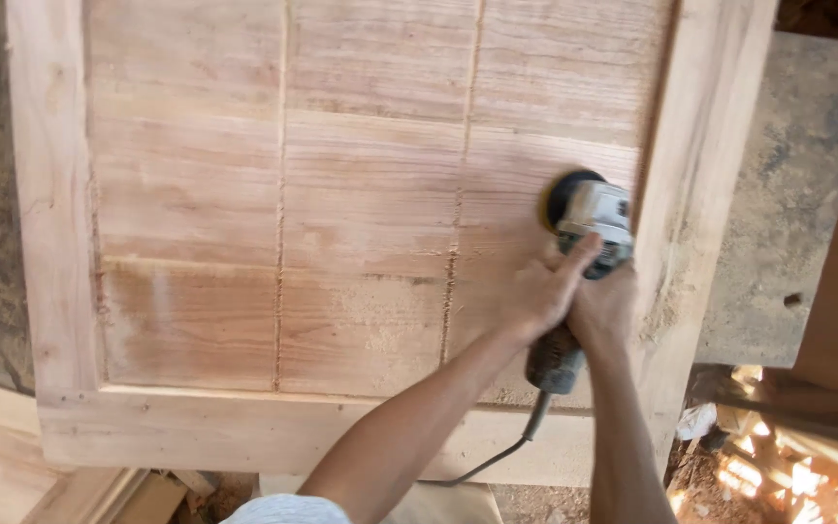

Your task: The person smooths a wooden door panel using an electric angle grinder with a sanding disc, holding the tool with both hands and occasionally wiping the panel by hand to check the surface.

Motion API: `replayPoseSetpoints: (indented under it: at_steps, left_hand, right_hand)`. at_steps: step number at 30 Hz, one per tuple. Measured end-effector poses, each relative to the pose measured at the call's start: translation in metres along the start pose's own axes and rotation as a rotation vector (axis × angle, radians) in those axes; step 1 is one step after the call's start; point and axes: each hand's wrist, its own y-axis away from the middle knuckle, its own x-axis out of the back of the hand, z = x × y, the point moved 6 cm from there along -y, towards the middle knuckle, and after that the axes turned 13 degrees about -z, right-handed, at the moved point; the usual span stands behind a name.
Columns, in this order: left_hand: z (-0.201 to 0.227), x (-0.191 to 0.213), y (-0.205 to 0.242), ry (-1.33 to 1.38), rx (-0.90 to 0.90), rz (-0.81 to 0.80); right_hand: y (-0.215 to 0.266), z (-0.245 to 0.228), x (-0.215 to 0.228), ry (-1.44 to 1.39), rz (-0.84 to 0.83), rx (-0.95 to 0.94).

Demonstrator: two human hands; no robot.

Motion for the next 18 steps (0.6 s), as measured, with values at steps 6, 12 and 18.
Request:
replayPoseSetpoints:
  at_steps: [6, 12, 18]
  left_hand:
    - [-0.002, 0.051, 0.044, 0.274, -0.269, 0.042]
    - [-0.002, 0.040, 0.033, 0.187, 0.010, 0.166]
    - [0.013, 0.024, -0.013, 0.190, 0.070, 0.191]
  right_hand:
    - [0.020, -0.041, -0.059, -0.018, -0.265, -0.183]
    - [0.015, -0.031, -0.026, -0.005, -0.208, -0.168]
    - [-0.012, -0.022, 0.017, -0.008, -0.116, -0.144]
